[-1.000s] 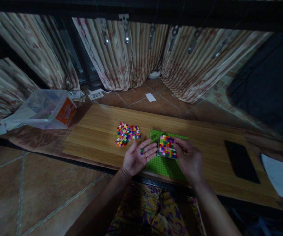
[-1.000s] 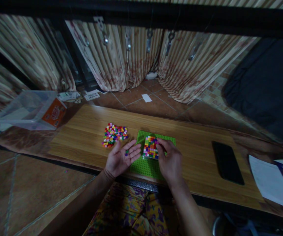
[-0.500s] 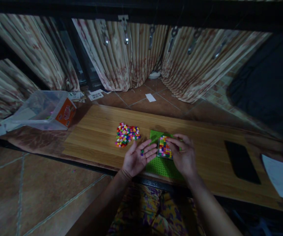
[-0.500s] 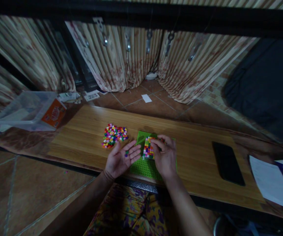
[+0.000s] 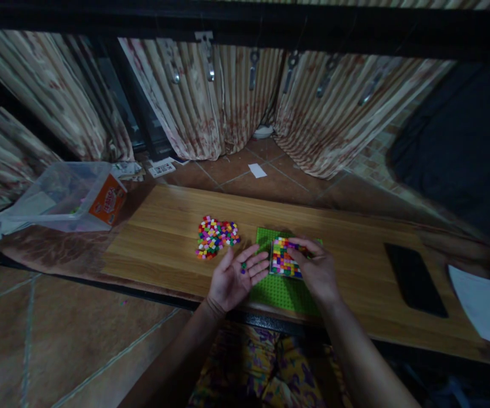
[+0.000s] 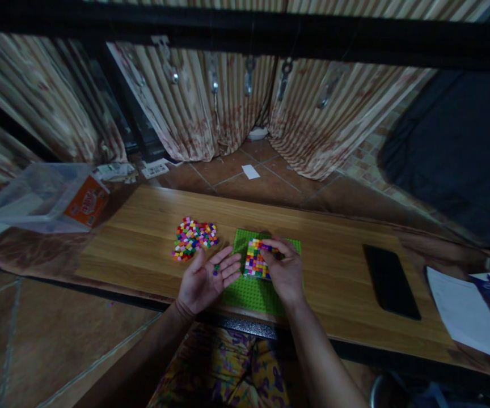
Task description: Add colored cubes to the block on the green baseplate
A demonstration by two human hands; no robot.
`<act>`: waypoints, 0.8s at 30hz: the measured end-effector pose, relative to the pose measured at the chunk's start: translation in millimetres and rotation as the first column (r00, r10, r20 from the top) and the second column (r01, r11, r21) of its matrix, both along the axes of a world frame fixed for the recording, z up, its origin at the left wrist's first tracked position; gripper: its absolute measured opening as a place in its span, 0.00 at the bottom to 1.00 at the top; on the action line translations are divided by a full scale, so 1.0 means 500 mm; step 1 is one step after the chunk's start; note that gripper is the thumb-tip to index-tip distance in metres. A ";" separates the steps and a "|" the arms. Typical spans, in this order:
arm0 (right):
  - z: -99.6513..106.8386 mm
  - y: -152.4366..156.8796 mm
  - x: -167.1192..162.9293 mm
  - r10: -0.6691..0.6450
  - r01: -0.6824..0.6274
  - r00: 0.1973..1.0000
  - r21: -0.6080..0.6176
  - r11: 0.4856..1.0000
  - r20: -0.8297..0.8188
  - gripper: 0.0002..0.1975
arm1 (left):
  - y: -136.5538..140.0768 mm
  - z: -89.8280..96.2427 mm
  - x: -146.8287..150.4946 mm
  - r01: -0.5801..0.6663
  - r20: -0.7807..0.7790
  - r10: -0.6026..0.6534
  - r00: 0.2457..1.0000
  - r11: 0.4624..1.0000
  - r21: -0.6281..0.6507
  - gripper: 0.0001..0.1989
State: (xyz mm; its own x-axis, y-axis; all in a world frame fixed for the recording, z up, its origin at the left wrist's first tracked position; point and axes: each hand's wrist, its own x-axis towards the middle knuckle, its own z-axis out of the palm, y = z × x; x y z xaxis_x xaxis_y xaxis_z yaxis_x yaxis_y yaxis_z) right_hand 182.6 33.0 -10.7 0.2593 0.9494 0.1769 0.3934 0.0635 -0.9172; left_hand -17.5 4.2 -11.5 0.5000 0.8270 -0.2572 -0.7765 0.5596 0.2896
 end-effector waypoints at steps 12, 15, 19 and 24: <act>0.031 0.003 -0.010 -0.023 0.006 0.992 -0.129 0.992 -0.128 0.18 | 0.001 -0.004 -0.001 0.009 0.012 -0.009 1.000 1.000 0.008 0.30; 0.031 0.006 -0.012 -0.032 0.015 0.993 -0.141 0.990 -0.114 0.18 | 0.001 -0.003 -0.001 0.007 0.011 -0.007 1.000 1.000 0.003 0.30; 0.028 0.007 -0.012 -0.036 0.019 0.993 -0.149 0.989 -0.116 0.17 | 0.002 -0.003 0.000 0.010 0.011 -0.010 1.000 1.000 0.005 0.30; 0.020 0.010 -0.012 -0.021 0.012 0.997 -0.113 0.994 -0.080 0.16 | 0.002 -0.003 0.000 0.011 0.011 -0.011 1.000 1.000 0.015 0.30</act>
State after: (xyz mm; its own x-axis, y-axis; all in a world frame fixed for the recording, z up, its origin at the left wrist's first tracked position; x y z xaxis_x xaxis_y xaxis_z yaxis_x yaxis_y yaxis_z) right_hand 176.6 38.0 -0.4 0.2846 0.9575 0.0473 0.3178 -0.0476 -0.9470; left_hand -17.5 5.1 -13.0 0.5115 0.8252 -0.2396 -0.7736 0.5636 0.2897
